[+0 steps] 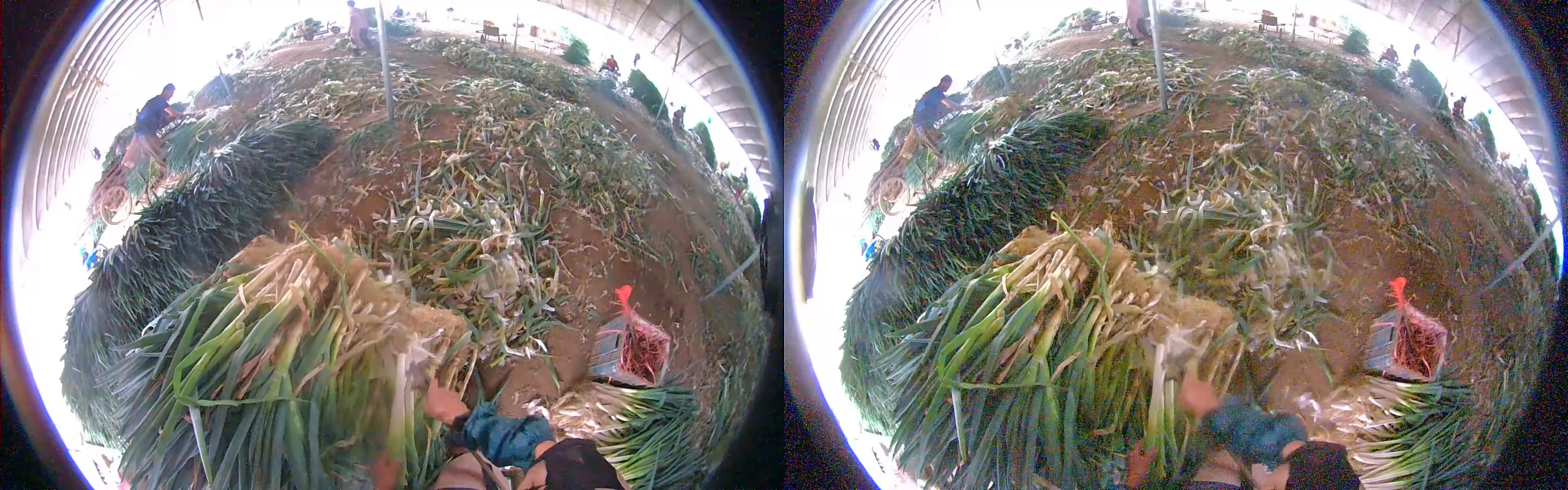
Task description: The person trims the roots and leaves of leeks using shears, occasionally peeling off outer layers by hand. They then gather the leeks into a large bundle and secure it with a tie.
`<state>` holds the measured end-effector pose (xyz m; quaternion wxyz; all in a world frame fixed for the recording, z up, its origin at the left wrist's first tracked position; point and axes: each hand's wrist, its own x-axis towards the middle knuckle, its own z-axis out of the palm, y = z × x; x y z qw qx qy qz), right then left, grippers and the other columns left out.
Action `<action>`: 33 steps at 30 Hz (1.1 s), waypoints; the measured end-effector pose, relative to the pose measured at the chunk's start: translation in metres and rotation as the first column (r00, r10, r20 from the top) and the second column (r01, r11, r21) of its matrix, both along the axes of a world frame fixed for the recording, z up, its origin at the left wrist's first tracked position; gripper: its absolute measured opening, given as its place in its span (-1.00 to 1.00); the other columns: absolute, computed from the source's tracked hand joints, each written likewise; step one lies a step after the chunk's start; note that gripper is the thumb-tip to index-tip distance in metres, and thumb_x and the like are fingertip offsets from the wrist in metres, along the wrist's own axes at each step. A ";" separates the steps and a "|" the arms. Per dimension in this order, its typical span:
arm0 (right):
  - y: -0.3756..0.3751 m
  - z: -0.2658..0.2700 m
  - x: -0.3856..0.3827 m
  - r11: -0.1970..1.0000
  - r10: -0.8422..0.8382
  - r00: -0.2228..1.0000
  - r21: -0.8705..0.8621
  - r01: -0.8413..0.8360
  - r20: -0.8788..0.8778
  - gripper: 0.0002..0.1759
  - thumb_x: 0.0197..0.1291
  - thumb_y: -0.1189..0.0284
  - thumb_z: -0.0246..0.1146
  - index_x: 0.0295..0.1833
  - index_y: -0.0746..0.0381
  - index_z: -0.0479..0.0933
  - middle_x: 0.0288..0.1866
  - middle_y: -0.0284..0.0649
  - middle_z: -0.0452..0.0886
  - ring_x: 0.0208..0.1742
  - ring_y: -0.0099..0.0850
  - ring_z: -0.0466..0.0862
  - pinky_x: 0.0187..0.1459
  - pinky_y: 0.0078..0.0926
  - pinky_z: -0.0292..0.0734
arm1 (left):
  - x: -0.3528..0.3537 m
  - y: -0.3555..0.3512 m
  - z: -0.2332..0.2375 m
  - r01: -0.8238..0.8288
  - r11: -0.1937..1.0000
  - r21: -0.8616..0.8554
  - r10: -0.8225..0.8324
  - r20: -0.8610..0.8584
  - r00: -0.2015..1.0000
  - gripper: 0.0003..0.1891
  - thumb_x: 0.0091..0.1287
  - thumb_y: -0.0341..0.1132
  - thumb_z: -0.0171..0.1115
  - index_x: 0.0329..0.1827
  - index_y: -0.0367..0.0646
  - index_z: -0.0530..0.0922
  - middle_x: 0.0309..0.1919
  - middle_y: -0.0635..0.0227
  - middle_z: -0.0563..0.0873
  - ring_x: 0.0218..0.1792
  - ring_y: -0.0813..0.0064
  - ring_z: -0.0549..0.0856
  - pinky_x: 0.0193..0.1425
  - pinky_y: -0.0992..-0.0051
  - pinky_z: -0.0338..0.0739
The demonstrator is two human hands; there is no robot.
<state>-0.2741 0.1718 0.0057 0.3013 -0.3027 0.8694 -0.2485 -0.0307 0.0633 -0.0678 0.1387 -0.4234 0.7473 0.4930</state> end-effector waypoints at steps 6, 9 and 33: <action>0.022 -0.018 0.017 0.991 0.115 0.993 0.060 -0.117 0.038 -0.51 -0.03 0.27 0.17 -0.04 0.36 0.29 -0.34 0.16 0.55 -0.29 0.05 0.59 -0.31 -0.04 0.49 | 0.007 0.028 0.012 0.040 0.999 0.009 -0.041 0.126 0.991 -0.47 0.17 -0.10 0.15 0.22 -0.03 0.41 -0.12 -0.02 0.63 -0.40 -0.02 0.65 -0.29 0.13 0.56; 0.011 -0.011 -0.002 0.983 -0.122 0.992 0.143 0.115 0.039 -0.50 -0.02 0.30 0.17 0.03 0.29 0.28 -0.39 0.13 0.57 -0.32 0.08 0.60 -0.32 -0.02 0.50 | 0.016 0.049 0.003 0.053 0.972 -0.231 -0.083 -0.120 0.989 -0.40 0.17 -0.09 0.13 0.29 -0.06 0.30 -0.17 -0.08 0.63 -0.28 -0.08 0.64 -0.21 0.08 0.54; 0.036 0.057 0.056 0.999 -0.049 0.942 0.029 0.041 0.331 -0.39 -0.04 0.26 0.27 0.03 0.39 0.21 -0.31 0.26 0.53 -0.19 0.18 0.55 -0.17 -0.05 0.46 | -0.131 -0.158 0.091 0.356 0.188 -0.915 -0.149 0.332 0.932 -0.71 0.25 -0.44 -0.02 0.05 -0.22 0.37 -0.16 0.19 0.55 -0.11 0.22 0.58 -0.11 0.34 0.55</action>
